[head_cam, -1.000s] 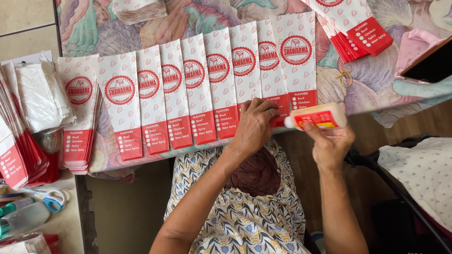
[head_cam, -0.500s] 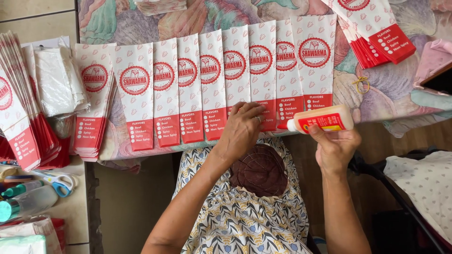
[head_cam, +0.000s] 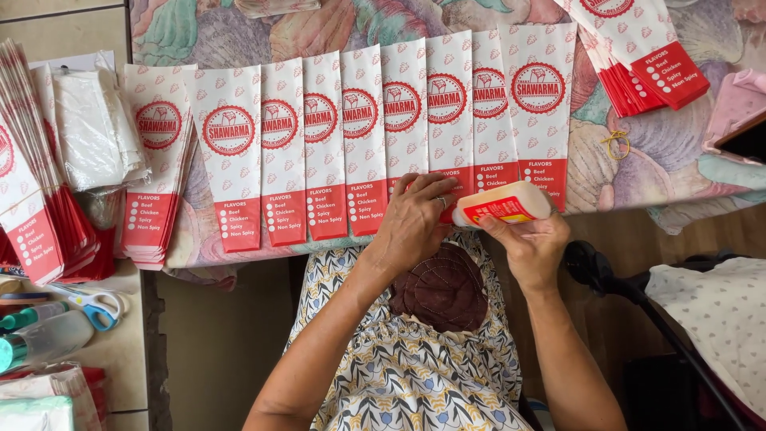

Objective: Applying glue to the edges of paper bags and stacking them neatly.

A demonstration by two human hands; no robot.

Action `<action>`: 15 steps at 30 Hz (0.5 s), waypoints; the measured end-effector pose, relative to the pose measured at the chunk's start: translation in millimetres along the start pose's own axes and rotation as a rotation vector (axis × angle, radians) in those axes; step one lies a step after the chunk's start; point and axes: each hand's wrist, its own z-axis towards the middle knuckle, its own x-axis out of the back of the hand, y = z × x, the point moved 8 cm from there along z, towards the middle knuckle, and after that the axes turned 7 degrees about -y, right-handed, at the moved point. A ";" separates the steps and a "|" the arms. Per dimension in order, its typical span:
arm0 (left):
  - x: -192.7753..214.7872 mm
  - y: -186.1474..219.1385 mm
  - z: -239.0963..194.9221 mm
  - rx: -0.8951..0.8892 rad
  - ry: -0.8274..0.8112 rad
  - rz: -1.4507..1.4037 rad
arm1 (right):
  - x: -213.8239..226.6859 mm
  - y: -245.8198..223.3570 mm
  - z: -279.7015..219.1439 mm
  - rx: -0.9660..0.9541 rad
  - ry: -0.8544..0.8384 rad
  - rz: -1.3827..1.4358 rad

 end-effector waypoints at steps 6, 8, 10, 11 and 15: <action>9.9 1.4 -2.1 0.010 0.017 -0.049 | 17.4 -9.5 4.9 0.018 0.024 -0.026; 10.1 1.2 -2.4 0.013 0.031 -0.054 | 32.7 -11.0 5.9 0.037 0.054 -0.023; 7.4 -0.7 -2.0 0.015 0.044 -0.059 | 40.4 -18.5 6.1 0.055 0.085 -0.020; 6.8 -1.8 -2.2 0.008 0.079 -0.068 | 41.7 -25.4 5.0 0.064 0.116 -0.021; 7.8 -2.1 -2.7 -0.011 0.143 -0.084 | 41.8 -3.5 -0.1 0.075 0.119 -0.013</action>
